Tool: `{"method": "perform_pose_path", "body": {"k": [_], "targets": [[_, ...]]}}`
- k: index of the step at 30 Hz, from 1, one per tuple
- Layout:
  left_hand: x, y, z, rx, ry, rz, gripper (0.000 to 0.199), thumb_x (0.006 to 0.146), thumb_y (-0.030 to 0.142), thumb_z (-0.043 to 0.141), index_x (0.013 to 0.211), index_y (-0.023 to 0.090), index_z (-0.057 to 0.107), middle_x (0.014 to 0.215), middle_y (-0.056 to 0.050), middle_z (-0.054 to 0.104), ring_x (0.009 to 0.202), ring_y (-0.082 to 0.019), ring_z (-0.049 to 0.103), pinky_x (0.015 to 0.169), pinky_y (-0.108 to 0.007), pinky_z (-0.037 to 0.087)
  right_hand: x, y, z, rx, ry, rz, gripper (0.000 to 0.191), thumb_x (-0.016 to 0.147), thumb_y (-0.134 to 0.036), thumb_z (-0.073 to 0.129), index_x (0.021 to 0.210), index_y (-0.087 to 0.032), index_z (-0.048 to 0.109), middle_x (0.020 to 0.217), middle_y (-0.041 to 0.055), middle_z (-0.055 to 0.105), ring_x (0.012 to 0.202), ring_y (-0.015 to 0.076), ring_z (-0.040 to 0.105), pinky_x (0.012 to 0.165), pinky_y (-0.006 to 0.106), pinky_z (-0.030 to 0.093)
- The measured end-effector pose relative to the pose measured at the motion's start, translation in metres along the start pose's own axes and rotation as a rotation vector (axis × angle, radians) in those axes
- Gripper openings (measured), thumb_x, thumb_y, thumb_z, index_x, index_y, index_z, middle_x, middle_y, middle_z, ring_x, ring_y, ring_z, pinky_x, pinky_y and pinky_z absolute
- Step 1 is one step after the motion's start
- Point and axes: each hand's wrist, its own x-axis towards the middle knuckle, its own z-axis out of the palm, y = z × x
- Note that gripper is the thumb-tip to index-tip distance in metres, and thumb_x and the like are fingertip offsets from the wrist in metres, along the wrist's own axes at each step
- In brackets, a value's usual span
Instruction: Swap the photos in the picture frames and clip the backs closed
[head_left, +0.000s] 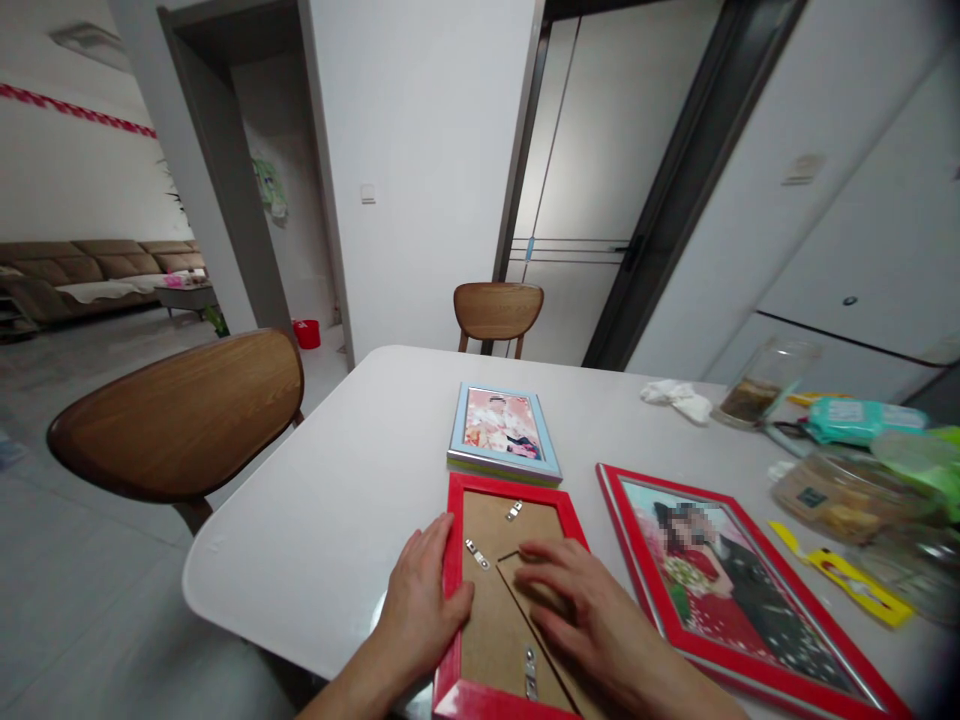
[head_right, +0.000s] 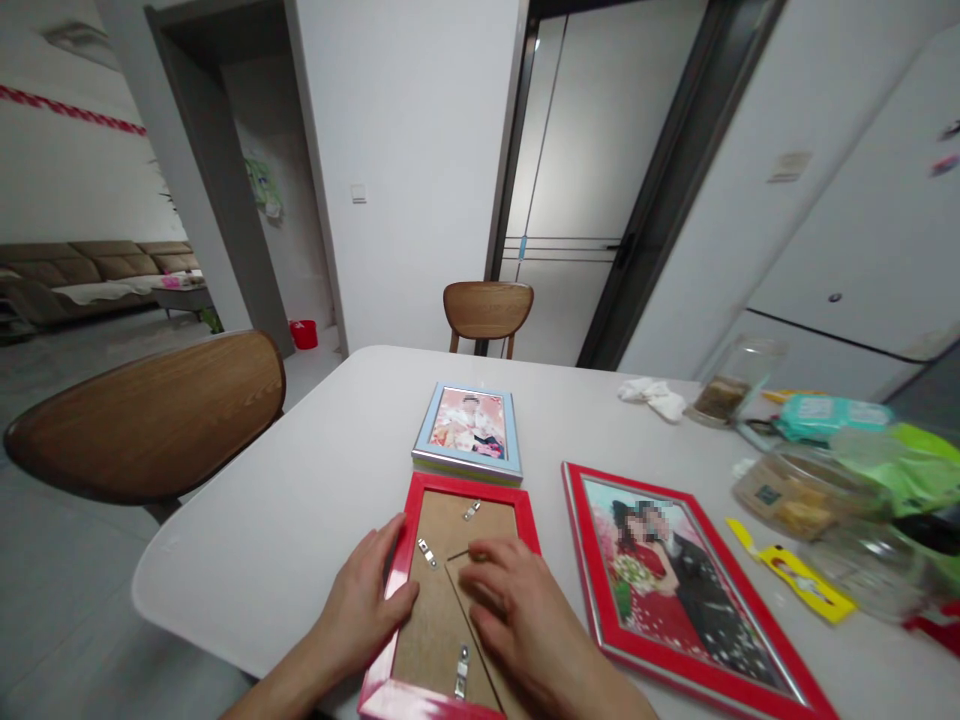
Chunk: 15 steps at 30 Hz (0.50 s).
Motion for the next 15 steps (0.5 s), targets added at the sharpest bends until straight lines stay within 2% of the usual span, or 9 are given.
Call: {"method": "perform_pose_path", "body": {"k": [3, 6, 9, 11, 15], "targets": [[0.0, 0.0, 0.0, -0.002, 0.009, 0.002, 0.057, 0.068, 0.018, 0.047, 0.123, 0.013, 0.035, 0.124, -0.01, 0.044, 0.113, -0.022, 0.039, 0.1, -0.039, 0.023, -0.018, -0.01, -0.006, 0.059, -0.178, -0.028, 0.03, 0.063, -0.016, 0.054, 0.088, -0.029, 0.063, 0.121, 0.0018, 0.047, 0.114, 0.0209, 0.036, 0.094, 0.039, 0.029], [0.001, 0.002, -0.001, -0.012, 0.012, -0.007, 0.056, 0.068, 0.017, 0.047, 0.123, 0.014, 0.036, 0.123, -0.009, 0.044, 0.113, -0.022, 0.039, 0.099, -0.04, 0.025, -0.022, -0.014, 0.001, 0.063, -0.221, -0.046, 0.026, 0.062, -0.017, 0.057, 0.083, -0.03, 0.065, 0.125, 0.001, 0.043, 0.119, 0.0237, 0.029, 0.097, 0.045, 0.021], [0.001, 0.003, -0.001, -0.02, 0.001, -0.009, 0.057, 0.068, 0.017, 0.047, 0.123, 0.014, 0.035, 0.124, -0.01, 0.044, 0.113, -0.022, 0.038, 0.099, -0.039, 0.025, -0.019, -0.015, 0.011, 0.058, -0.188, -0.045, 0.015, 0.067, -0.025, 0.056, 0.076, -0.028, 0.067, 0.122, 0.0022, 0.046, 0.118, 0.0241, 0.03, 0.096, 0.045, 0.022], [0.0, 0.003, -0.001, -0.014, -0.004, -0.01, 0.057, 0.068, 0.017, 0.046, 0.123, 0.013, 0.034, 0.124, -0.01, 0.043, 0.114, -0.022, 0.038, 0.099, -0.039, 0.025, -0.018, -0.015, 0.014, 0.061, -0.156, -0.036, 0.013, 0.068, -0.028, 0.055, 0.075, -0.027, 0.066, 0.12, 0.0031, 0.048, 0.115, 0.0232, 0.034, 0.095, 0.043, 0.025], [-0.001, 0.001, 0.0, 0.008, -0.001, -0.007, 0.057, 0.068, 0.018, 0.047, 0.123, 0.011, 0.034, 0.124, -0.011, 0.043, 0.113, -0.022, 0.038, 0.099, -0.038, 0.025, -0.017, -0.012, 0.014, 0.037, -0.017, 0.092, 0.03, 0.07, -0.036, 0.05, 0.095, -0.022, 0.06, 0.12, 0.008, 0.046, 0.109, 0.0216, 0.041, 0.092, 0.038, 0.032]]}}
